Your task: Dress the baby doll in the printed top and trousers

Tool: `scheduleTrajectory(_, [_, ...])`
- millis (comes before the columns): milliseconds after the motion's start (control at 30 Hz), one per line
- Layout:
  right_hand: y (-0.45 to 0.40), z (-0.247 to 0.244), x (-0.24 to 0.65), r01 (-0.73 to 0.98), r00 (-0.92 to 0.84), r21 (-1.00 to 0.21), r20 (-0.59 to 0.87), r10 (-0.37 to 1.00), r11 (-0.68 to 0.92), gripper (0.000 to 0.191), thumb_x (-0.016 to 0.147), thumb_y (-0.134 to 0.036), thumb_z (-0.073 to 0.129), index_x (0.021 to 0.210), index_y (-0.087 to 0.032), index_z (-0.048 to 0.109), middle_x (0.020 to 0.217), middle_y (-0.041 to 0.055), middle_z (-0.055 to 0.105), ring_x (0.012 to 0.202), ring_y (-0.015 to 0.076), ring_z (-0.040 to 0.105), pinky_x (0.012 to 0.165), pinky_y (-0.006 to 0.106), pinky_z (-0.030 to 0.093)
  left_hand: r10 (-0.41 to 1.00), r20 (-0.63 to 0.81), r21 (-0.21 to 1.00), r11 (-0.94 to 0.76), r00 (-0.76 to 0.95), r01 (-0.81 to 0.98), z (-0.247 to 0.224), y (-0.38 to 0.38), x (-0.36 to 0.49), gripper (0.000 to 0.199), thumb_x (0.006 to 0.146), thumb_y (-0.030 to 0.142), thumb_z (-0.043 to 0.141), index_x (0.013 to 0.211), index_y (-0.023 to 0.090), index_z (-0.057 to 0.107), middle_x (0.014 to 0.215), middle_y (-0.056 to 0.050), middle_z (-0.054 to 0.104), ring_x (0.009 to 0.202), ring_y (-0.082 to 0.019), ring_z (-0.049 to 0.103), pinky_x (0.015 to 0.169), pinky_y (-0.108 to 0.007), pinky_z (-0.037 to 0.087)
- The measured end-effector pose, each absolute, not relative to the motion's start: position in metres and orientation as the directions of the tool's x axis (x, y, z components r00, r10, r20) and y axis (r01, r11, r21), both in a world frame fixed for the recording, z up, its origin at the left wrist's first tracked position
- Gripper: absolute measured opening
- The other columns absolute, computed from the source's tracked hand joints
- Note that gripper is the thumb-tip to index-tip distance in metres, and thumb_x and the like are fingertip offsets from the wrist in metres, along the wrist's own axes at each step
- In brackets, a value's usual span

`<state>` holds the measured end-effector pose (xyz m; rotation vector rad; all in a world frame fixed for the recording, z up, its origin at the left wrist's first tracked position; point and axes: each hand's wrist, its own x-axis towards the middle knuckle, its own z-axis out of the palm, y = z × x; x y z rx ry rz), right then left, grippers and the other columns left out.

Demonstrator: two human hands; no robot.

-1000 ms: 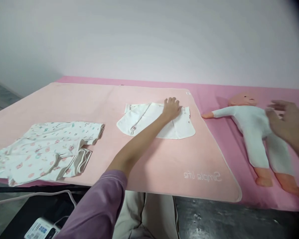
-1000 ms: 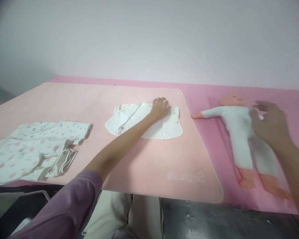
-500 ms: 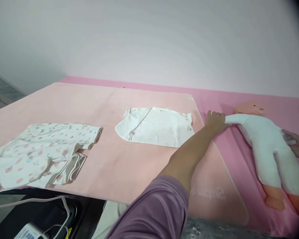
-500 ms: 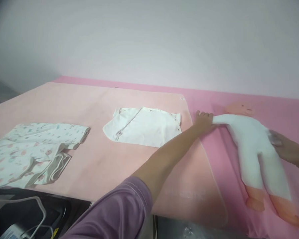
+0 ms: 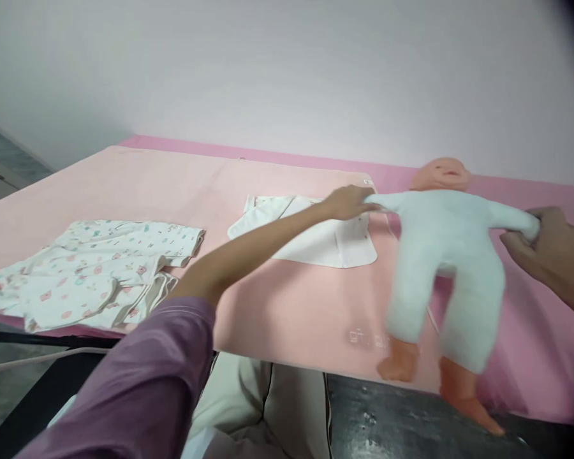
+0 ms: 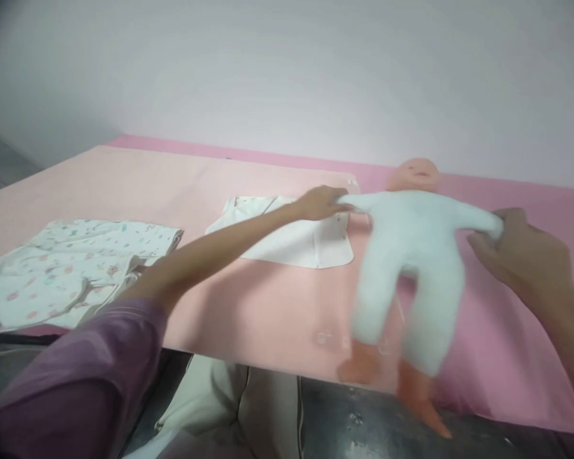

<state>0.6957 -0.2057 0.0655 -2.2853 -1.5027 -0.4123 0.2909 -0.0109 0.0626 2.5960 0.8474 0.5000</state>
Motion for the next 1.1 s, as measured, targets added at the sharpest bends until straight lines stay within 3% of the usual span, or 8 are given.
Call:
scheduleTrajectory(100, [-0.184, 0.087, 0.624, 0.956, 0.291, -0.081, 0.392, 0.873, -0.283, 0.053, 0.087, -0.062, 0.064, 0.133, -0.037, 0.054, 0.098, 0.0248, 0.074, 0.079, 0.039, 0.067, 0.067, 0.052, 0.04, 0.669, 0.265, 0.449, -0.723, 0.695, 0.525, 0.077, -0.013, 0.21, 0.057, 0.101, 0.073, 0.05, 0.119, 0.024, 0.072, 0.12, -0.007, 0.078, 0.107, -0.03, 0.071, 0.091, -0.038, 0.049])
scheduleTrajectory(267, [-0.134, 0.089, 0.511, 0.987, 0.155, -0.079, 0.293, 0.944, -0.138, 0.049, 0.092, -0.052, 0.062, 0.13, -0.023, 0.054, 0.099, 0.0156, 0.074, 0.075, 0.0294, 0.063, 0.069, 0.041, 0.042, 0.862, 0.181, 0.445, -0.501, 0.474, 0.742, 0.064, -0.013, 0.116, 0.062, 0.092, 0.08, 0.057, 0.113, 0.023, 0.074, 0.097, -0.007, 0.078, 0.095, -0.031, 0.071, 0.091, -0.041, 0.048])
scheduleTrajectory(467, [-0.101, 0.057, 0.457, 0.998, 0.04, -0.058, 0.161, 0.986, -0.031, 0.057, 0.097, -0.054, 0.054, 0.137, -0.014, 0.052, 0.109, 0.0183, 0.073, 0.087, 0.0339, 0.068, 0.075, 0.041, 0.048, 0.921, 0.135, 0.376, -0.388, 0.364, 0.841, 0.034, -0.002, 0.073, 0.063, 0.094, 0.075, 0.054, 0.13, 0.024, 0.069, 0.114, -0.011, 0.078, 0.108, -0.036, 0.072, 0.099, -0.046, 0.048])
scheduleTrajectory(667, [-0.096, 0.037, 0.468, 0.999, 0.033, -0.009, -0.018, 0.999, -0.034, 0.057, 0.098, -0.058, 0.055, 0.136, -0.016, 0.057, 0.123, 0.0221, 0.072, 0.105, 0.0378, 0.068, 0.085, 0.046, 0.051, 0.89, 0.101, 0.371, -0.448, 0.444, 0.814, 0.024, 0.005, 0.057, 0.051, 0.086, 0.042, 0.072, 0.134, 0.027, 0.066, 0.129, -0.011, 0.076, 0.114, -0.034, 0.07, 0.095, -0.041, 0.053])
scheduleTrajectory(767, [-0.092, 0.045, 0.451, 0.995, 0.045, 0.087, 0.083, 0.996, -0.052, 0.047, 0.098, -0.052, 0.054, 0.123, -0.014, 0.066, 0.124, 0.025, 0.071, 0.117, 0.0427, 0.063, 0.096, 0.055, 0.05, 0.898, 0.149, 0.445, -0.434, 0.413, 0.783, 0.019, 0.001, 0.049, 0.045, 0.082, 0.026, 0.073, 0.127, 0.029, 0.067, 0.124, -0.008, 0.078, 0.11, -0.032, 0.072, 0.093, -0.041, 0.053])
scheduleTrajectory(900, [-0.066, 0.06, 0.386, 0.975, -0.137, -0.116, 0.347, 0.928, 0.188, 0.053, 0.102, -0.047, 0.049, 0.143, -0.015, 0.06, 0.142, 0.0227, 0.066, 0.132, 0.0408, 0.058, 0.109, 0.057, 0.048, 0.94, 0.312, 0.668, -0.32, 0.137, 0.672, 0.007, -0.012, 0.051, 0.055, 0.087, 0.032, 0.073, 0.138, 0.031, 0.053, 0.133, -0.005, 0.075, 0.112, -0.024, 0.072, 0.097, -0.036, 0.055])
scheduleTrajectory(1000, [-0.034, 0.062, 0.332, 0.877, -0.347, -0.252, 0.254, 0.903, 0.408, 0.063, 0.099, -0.048, 0.057, 0.153, -0.015, 0.054, 0.154, 0.0197, 0.061, 0.139, 0.0373, 0.057, 0.118, 0.053, 0.045, 0.944, 0.32, 0.756, -0.207, -0.076, 0.621, -0.005, -0.02, 0.062, 0.056, 0.093, 0.041, 0.065, 0.144, 0.028, 0.045, 0.145, -0.009, 0.067, 0.114, -0.022, 0.071, 0.099, -0.036, 0.055])
scheduleTrajectory(1100, [-0.008, 0.057, 0.303, 0.802, -0.52, -0.311, 0.055, 0.852, 0.51, 0.065, 0.096, -0.055, 0.063, 0.15, -0.018, 0.06, 0.156, 0.0162, 0.062, 0.134, 0.0373, 0.061, 0.116, 0.051, 0.046, 0.948, 0.296, 0.69, -0.127, -0.117, 0.713, -0.018, -0.023, 0.073, 0.042, 0.099, 0.047, 0.056, 0.133, 0.022, 0.054, 0.136, -0.014, 0.069, 0.126, -0.03, 0.064, 0.108, -0.043, 0.05])
